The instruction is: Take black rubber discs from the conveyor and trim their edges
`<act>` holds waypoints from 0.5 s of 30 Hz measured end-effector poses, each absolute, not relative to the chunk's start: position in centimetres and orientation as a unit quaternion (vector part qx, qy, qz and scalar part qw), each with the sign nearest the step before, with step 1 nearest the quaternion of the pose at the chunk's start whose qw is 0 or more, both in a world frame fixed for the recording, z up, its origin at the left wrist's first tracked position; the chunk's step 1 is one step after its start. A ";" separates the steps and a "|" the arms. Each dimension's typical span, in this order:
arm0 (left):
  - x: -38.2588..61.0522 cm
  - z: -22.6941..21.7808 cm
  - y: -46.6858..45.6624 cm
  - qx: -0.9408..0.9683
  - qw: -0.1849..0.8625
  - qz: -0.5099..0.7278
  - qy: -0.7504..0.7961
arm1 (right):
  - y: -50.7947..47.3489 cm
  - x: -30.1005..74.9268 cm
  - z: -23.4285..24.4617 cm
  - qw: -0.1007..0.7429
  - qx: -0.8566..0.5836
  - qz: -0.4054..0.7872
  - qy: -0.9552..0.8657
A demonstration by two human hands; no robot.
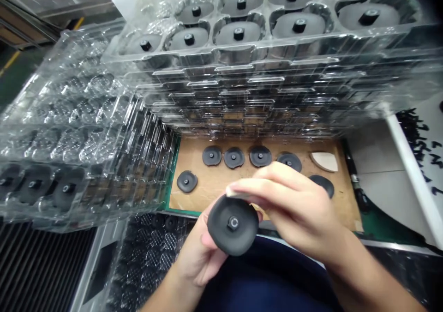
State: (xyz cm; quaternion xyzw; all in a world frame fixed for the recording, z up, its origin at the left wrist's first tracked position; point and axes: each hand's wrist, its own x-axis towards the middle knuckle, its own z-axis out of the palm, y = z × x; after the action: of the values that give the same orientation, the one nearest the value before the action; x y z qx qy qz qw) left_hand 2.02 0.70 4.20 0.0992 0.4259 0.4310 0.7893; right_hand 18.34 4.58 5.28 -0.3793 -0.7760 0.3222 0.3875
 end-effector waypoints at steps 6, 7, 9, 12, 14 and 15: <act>0.4 3.4 1.0 0.039 0.837 0.430 0.337 | -1.1 19.6 -0.8 0.331 -0.614 0.488 -0.524; 0.3 3.4 1.1 0.036 0.840 0.424 0.336 | -1.8 19.7 -1.8 0.304 -0.628 0.510 -0.502; 0.4 3.4 1.4 0.034 0.845 0.416 0.333 | -2.6 19.9 -2.7 0.263 -0.639 0.529 -0.492; 0.7 3.5 1.6 0.048 0.852 0.407 0.326 | -1.8 20.4 -1.2 0.284 -0.654 0.467 -0.523; 1.0 3.5 1.6 0.062 0.855 0.406 0.318 | -0.5 20.3 1.5 0.344 -0.645 0.379 -0.568; 1.1 3.5 1.6 0.067 0.853 0.405 0.323 | 0.2 20.0 2.9 0.378 -0.616 0.332 -0.607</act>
State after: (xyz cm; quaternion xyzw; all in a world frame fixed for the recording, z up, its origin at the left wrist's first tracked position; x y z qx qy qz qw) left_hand 1.14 1.59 3.46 0.0674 0.3232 0.4048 0.8527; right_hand 19.99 0.23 2.88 -0.6156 -0.6069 0.3315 0.3779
